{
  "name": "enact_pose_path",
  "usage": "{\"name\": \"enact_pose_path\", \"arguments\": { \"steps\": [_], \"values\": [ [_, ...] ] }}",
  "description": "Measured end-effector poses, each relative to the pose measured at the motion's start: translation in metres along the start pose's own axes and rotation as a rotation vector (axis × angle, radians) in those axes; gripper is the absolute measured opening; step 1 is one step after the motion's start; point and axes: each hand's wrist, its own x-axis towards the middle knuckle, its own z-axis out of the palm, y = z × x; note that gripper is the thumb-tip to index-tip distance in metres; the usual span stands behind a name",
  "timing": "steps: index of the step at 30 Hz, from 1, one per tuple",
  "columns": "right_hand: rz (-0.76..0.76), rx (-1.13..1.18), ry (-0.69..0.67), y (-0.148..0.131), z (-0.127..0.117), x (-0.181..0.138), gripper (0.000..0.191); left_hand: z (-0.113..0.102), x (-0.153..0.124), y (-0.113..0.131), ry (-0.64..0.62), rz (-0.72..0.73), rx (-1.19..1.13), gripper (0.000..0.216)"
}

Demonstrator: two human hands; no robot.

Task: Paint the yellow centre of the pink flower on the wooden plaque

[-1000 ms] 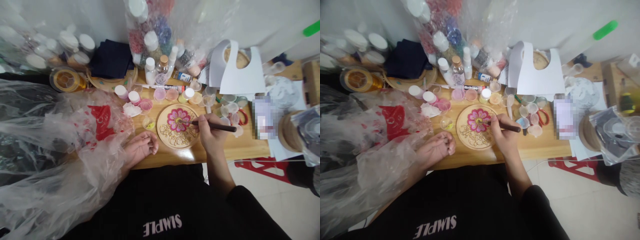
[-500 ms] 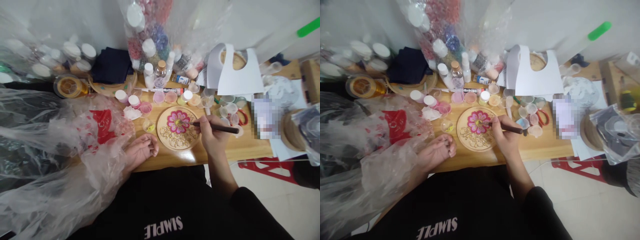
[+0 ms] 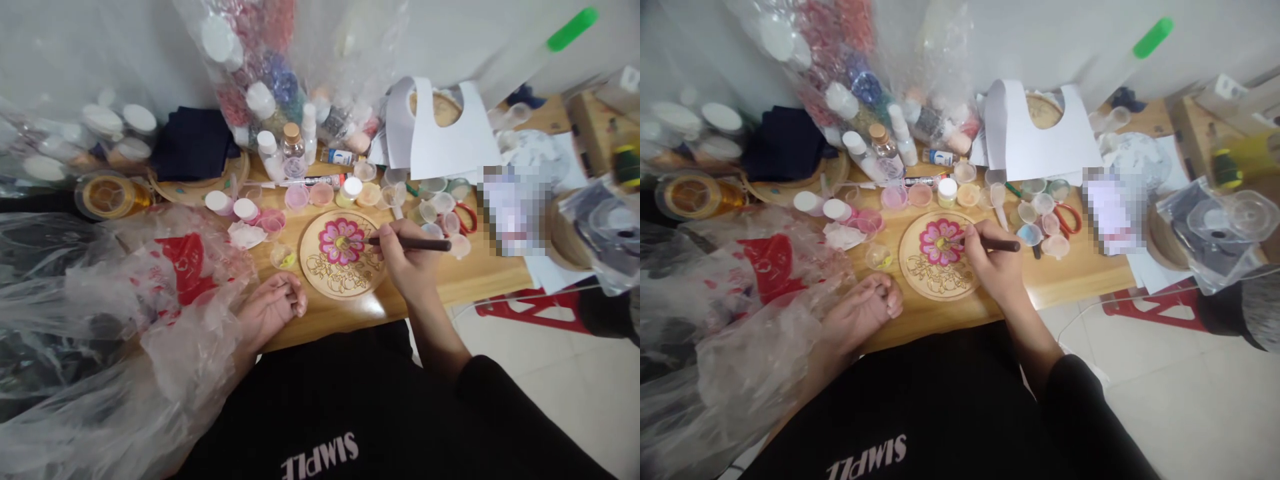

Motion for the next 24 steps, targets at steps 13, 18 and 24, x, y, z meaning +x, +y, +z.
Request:
{"name": "enact_pose_path", "arguments": {
  "steps": [13, 18, 24],
  "values": [
    [-0.005, -0.086, -0.092, -0.007, -0.006, 0.005, 0.028, 0.004, -0.001, 0.002, 0.043, -0.008, 0.045, 0.019],
    [-0.044, -0.117, -0.071, -0.015, -0.007, 0.001, 0.028, 0.003, -0.001, 0.002, 0.039, -0.007, 0.044, 0.02],
    [-0.048, -0.104, 0.043, -0.016, -0.009, -0.005, 0.03, 0.003, 0.0, 0.001, 0.064, -0.011, 0.065, 0.021]
  ]
}}
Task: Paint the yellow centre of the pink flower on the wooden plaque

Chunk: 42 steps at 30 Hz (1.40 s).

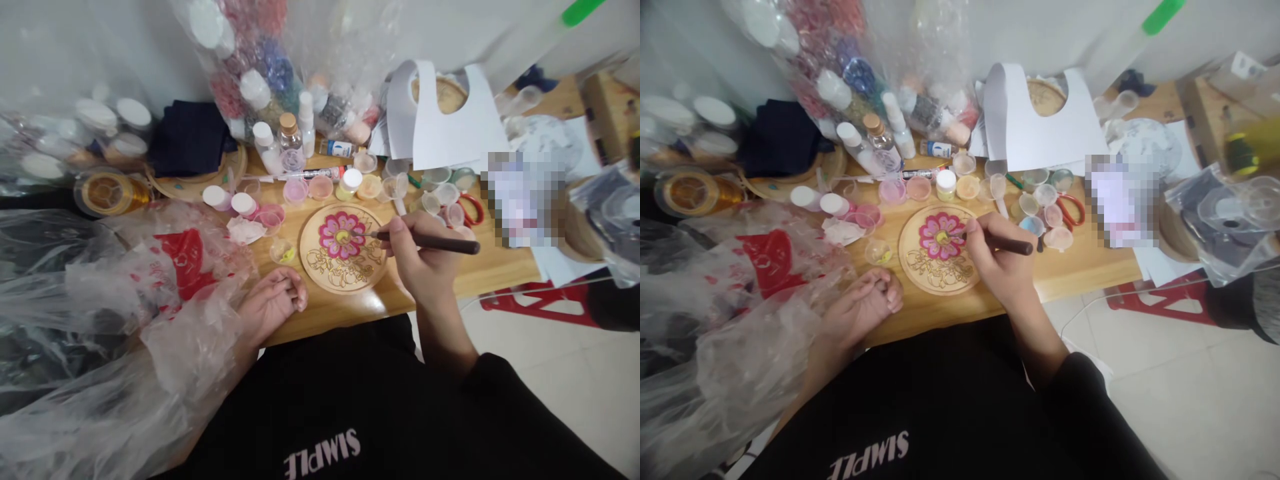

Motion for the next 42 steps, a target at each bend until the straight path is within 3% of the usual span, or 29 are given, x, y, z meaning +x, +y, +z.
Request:
{"name": "enact_pose_path", "arguments": {
  "steps": [6, 12, 17, 22, 26, 42],
  "values": [
    [0.004, -0.025, -0.126, 0.004, 0.003, 0.004, 0.028, 0.001, 0.0, 0.001, -0.011, 0.003, -0.015, 0.02],
    [-0.02, -0.024, -0.046, 0.003, 0.001, 0.001, 0.031, 0.003, 0.0, 0.002, 0.016, 0.01, 0.005, 0.025],
    [-0.03, -0.054, -0.1, 0.007, 0.003, 0.002, 0.031, 0.004, 0.0, 0.002, 0.035, 0.0, 0.008, 0.026],
    [-0.034, -0.028, -0.043, 0.009, 0.003, 0.0, 0.027, 0.002, 0.001, 0.001, 0.002, 0.004, -0.002, 0.022],
    [-0.022, -0.033, -0.102, 0.01, 0.003, 0.001, 0.027, 0.002, 0.001, 0.001, 0.007, 0.006, 0.008, 0.021],
    [-0.044, -0.013, -0.046, 0.015, 0.002, 0.001, 0.029, 0.0, 0.001, 0.0, -0.044, 0.017, -0.018, 0.019]
  ]
}}
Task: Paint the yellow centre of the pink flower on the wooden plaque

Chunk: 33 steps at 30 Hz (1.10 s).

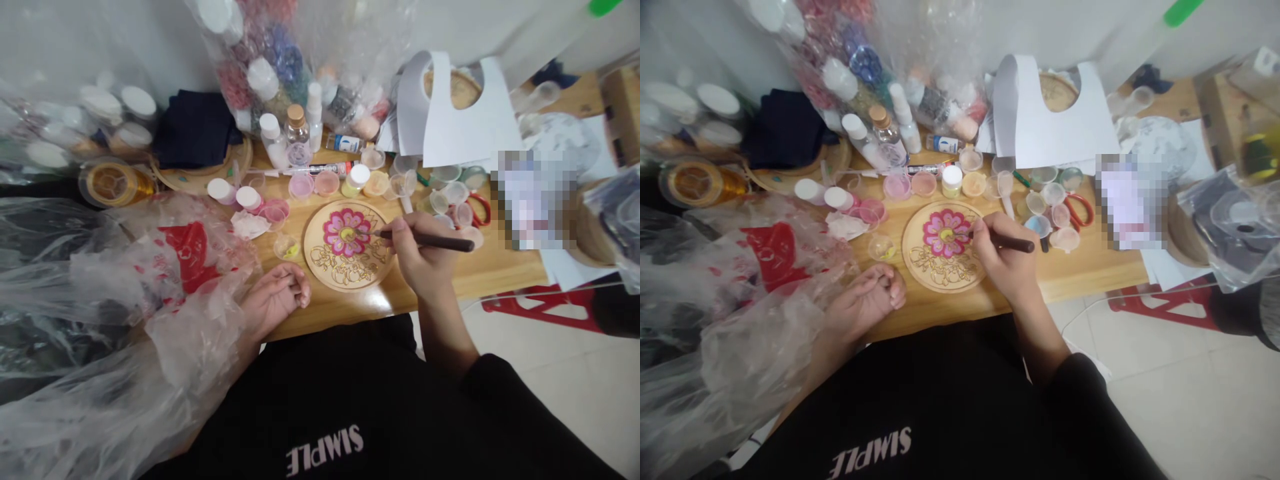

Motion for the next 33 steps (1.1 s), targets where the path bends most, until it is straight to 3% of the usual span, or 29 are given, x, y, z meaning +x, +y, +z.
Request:
{"name": "enact_pose_path", "arguments": {
  "steps": [10, 33],
  "values": [
    [-0.062, -0.023, -0.019, -0.0029, -0.0003, 0.0018, 0.027, 0.0007, 0.0, 0.0007, 0.0, 0.0, -0.022, 0.016],
    [-0.003, -0.047, -0.032, 0.0044, -0.0012, -0.0024, 0.029, -0.0003, -0.0007, -0.0001, 0.019, -0.017, -0.035, 0.02]
  ]
}}
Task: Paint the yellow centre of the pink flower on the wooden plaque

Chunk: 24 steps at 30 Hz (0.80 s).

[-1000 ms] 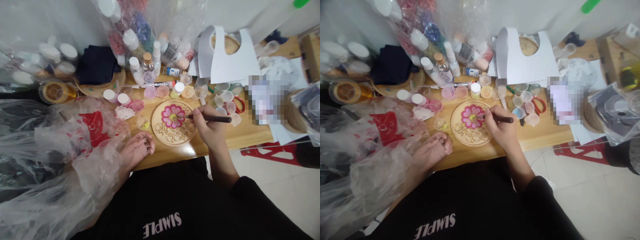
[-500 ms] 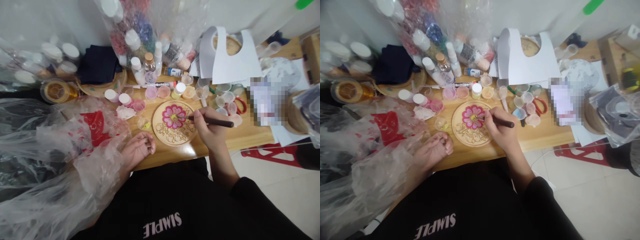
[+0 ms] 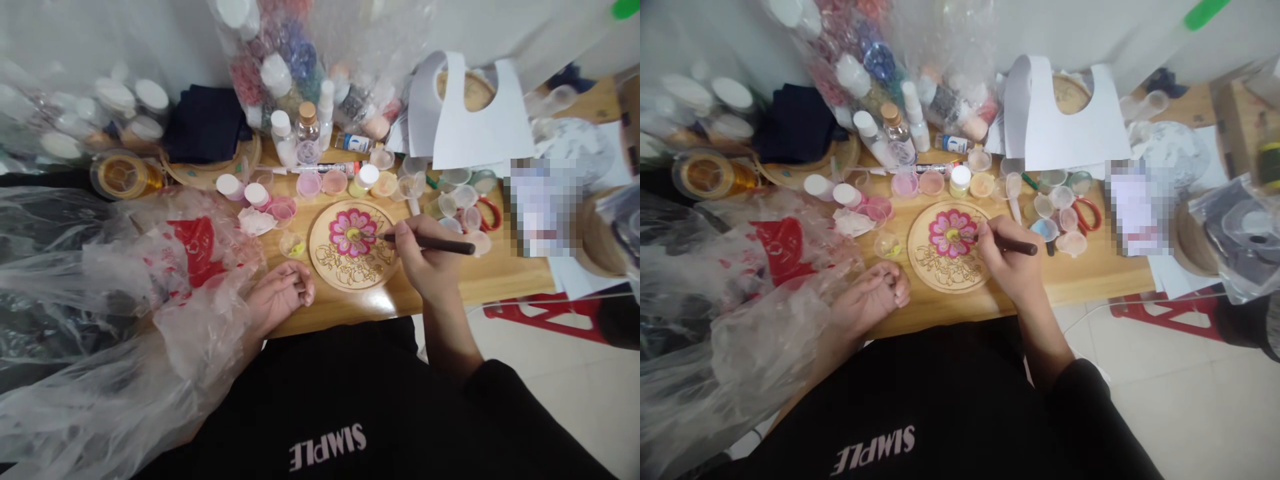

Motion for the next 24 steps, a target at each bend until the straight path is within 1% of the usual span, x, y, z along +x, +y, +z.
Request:
{"name": "enact_pose_path", "arguments": {
  "steps": [8, 12, 17, 24],
  "values": [
    [0.005, -0.011, 0.003, -0.0022, -0.0004, 0.0004, 0.029, -0.0006, 0.0007, -0.0008, -0.017, -0.007, -0.009, 0.02],
    [0.01, 0.008, 0.013, -0.0004, 0.0004, -0.0002, 0.031, -0.0005, 0.0009, -0.0013, -0.007, -0.005, 0.011, 0.021],
    [0.014, 0.019, -0.015, 0.001, 0.0021, 0.0001, 0.031, -0.001, 0.0009, -0.0007, -0.001, 0.0, 0.044, 0.024],
    [0.043, 0.066, -0.008, 0.001, 0.0025, 0.0, 0.03, -0.0013, 0.0012, -0.0015, -0.003, 0.002, 0.025, 0.023]
  ]
}}
